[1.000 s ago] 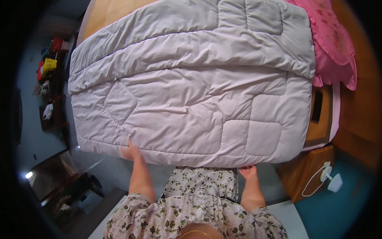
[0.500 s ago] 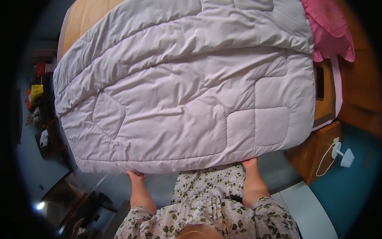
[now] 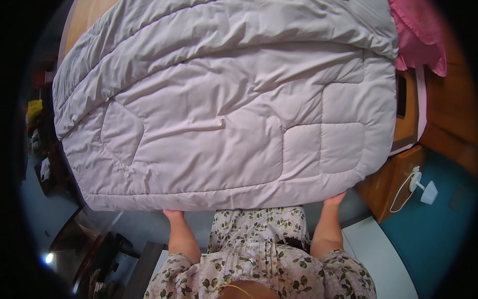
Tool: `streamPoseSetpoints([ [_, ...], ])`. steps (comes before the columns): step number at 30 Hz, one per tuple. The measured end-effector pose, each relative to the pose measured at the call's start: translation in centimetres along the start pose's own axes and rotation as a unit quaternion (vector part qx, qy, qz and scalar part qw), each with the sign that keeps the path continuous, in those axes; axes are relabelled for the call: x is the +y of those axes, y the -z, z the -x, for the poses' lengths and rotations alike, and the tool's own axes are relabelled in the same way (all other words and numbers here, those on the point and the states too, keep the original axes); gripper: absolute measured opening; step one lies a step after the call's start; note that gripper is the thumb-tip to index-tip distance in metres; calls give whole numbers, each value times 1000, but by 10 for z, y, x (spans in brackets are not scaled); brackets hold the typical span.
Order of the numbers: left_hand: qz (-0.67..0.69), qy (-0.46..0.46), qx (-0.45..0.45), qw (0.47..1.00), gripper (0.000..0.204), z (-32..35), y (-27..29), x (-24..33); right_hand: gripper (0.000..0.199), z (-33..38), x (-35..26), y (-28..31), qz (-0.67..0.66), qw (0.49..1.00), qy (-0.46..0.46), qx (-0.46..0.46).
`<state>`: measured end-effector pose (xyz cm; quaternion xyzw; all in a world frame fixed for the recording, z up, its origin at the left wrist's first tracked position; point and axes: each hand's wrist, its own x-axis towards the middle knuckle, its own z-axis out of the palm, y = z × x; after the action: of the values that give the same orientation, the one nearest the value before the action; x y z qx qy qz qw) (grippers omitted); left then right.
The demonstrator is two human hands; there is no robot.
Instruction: The person folds a pink patterned pillow and places it at the head of the bed. Then they spread a white quilt over the bed and fold it neatly into a compact rectangle.
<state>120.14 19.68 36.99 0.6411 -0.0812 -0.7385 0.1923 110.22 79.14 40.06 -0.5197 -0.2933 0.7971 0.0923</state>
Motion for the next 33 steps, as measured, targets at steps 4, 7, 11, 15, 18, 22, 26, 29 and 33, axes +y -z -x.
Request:
streamPoseSetpoints([
  [4,-1,-72,37,997,57,16,6,34,58,26,-44,-9,16,995,77,58],
  [7,-29,-69,18,997,53,23,25,81,55,34,-78,-10,21,993,101,58],
  [11,-103,-159,16,982,46,52,-5,135,47,49,-117,-31,14,981,162,105],
  [15,-166,-396,49,902,42,131,-124,154,43,63,-168,-120,27,980,198,2],
  [18,-182,-516,106,831,48,124,-189,212,37,53,-196,-224,66,964,244,-87],
  [22,-180,-561,-3,808,78,189,-328,204,44,33,-218,-339,78,931,345,-92],
  [26,-138,-598,-27,789,63,178,-427,199,64,-13,-211,-414,112,926,359,-38],
  [29,-218,-532,-117,810,43,90,-463,232,56,-46,-184,-453,147,926,338,-80],
  [33,-386,-411,-246,788,78,43,-471,123,68,-37,-129,-450,316,904,270,-94],
])
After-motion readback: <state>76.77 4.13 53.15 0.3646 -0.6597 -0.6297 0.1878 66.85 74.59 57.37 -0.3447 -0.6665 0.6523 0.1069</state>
